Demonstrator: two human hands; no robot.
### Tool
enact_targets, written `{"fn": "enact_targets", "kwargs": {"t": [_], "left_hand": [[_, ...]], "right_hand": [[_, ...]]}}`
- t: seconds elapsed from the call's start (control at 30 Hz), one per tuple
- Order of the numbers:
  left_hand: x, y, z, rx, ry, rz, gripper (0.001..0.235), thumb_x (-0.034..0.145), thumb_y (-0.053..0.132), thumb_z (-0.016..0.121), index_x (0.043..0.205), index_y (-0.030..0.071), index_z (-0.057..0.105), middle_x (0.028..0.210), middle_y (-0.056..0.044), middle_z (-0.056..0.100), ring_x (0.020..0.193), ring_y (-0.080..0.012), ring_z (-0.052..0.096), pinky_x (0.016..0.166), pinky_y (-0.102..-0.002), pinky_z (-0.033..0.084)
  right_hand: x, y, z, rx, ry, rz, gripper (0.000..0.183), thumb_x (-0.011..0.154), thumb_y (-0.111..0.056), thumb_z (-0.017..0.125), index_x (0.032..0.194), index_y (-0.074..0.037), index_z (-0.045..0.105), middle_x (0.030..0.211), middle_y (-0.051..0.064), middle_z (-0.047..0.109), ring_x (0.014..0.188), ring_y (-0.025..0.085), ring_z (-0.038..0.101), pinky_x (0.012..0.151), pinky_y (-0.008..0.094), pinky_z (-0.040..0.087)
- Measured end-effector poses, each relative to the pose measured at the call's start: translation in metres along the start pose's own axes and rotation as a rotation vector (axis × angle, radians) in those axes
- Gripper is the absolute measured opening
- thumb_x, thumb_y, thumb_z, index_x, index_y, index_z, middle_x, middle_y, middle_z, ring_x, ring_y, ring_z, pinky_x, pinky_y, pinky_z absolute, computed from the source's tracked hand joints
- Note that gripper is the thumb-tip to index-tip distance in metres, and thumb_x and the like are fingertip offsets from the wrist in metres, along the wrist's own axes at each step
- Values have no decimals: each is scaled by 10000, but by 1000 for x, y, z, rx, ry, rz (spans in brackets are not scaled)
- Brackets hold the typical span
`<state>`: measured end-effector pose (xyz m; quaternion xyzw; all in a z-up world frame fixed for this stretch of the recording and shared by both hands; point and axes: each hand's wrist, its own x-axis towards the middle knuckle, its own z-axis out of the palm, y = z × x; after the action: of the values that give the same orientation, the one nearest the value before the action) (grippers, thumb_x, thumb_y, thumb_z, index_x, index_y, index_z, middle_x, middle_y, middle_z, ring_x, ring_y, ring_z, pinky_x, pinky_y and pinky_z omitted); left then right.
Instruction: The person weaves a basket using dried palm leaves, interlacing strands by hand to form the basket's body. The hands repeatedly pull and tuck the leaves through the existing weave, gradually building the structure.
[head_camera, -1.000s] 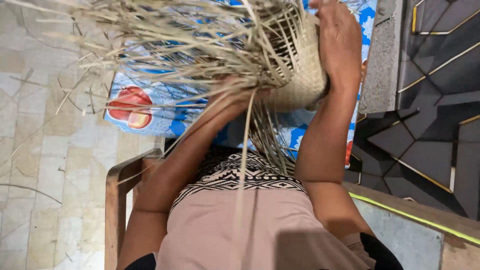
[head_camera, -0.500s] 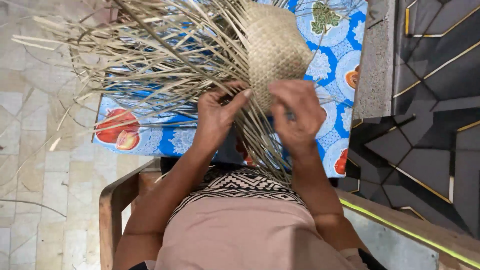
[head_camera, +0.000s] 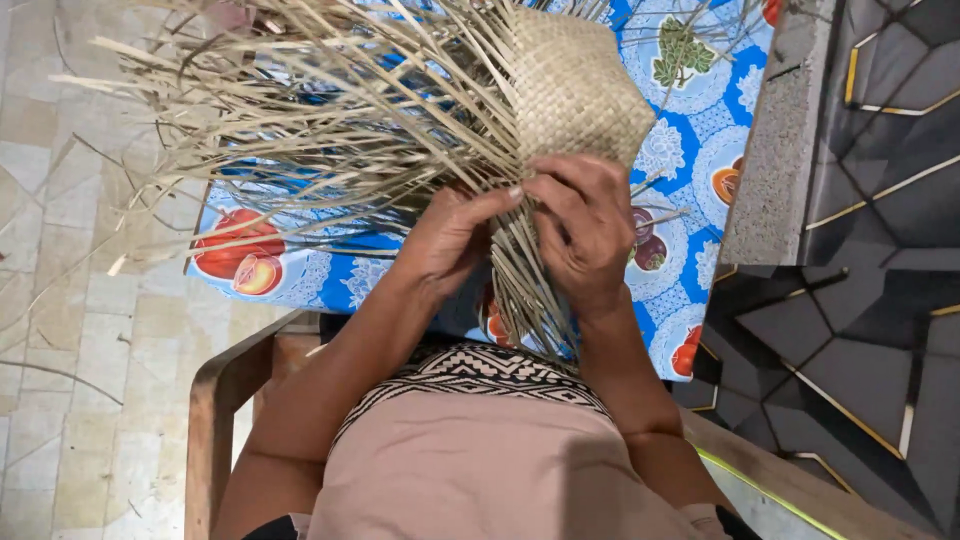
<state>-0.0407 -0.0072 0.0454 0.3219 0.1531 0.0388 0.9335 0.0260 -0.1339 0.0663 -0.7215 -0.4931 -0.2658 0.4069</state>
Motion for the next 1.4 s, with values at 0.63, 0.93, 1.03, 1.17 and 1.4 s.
{"fn": "enact_targets", "kwargs": {"t": [0.63, 0.93, 1.03, 1.17, 1.4], "left_hand": [[19, -41, -5, 286, 190, 703, 355, 907, -11, 796, 1238, 30, 674, 1111, -113, 740, 984, -116, 681, 884, -321, 604], [29, -16, -14, 354, 5, 655, 557, 872, 29, 703, 1402, 90, 541, 1399, -57, 608, 1151, -154, 596, 1042, -302, 499], [35, -19, -4, 232, 78, 565, 460, 927, 53, 741, 1357, 74, 579, 1218, -79, 642, 1100, -177, 589, 1000, -317, 485], [3, 15, 24, -66, 145, 237, 447, 896, 122, 755, 1318, 102, 606, 900, -78, 738, 756, -143, 670, 688, -295, 551], [18, -2, 2, 59, 95, 297, 429, 896, 134, 772, 1292, 114, 610, 943, -111, 776, 836, -183, 739, 777, -332, 613]], "right_hand": [[21, 5, -10, -51, -198, 96, 122, 1051, -154, 684, 1085, -57, 749, 1041, 108, 577, 970, 321, 581, 886, 446, 525], [40, -53, 3, 167, -328, 215, 57, 965, -56, 714, 1011, -24, 725, 1118, 109, 602, 1055, 303, 513, 935, 453, 396], [46, -86, 14, 280, -454, -42, 213, 1056, -57, 491, 1004, 32, 677, 1095, 179, 576, 1005, 346, 539, 958, 560, 406], [21, -125, 31, 247, -536, -334, 248, 1112, -97, 449, 1121, -99, 696, 1250, 77, 641, 1003, 275, 576, 871, 436, 458], [10, -147, 35, 795, -620, -237, 269, 1143, -132, 369, 1171, -39, 619, 1232, 119, 609, 1128, 292, 654, 948, 455, 456]]}}
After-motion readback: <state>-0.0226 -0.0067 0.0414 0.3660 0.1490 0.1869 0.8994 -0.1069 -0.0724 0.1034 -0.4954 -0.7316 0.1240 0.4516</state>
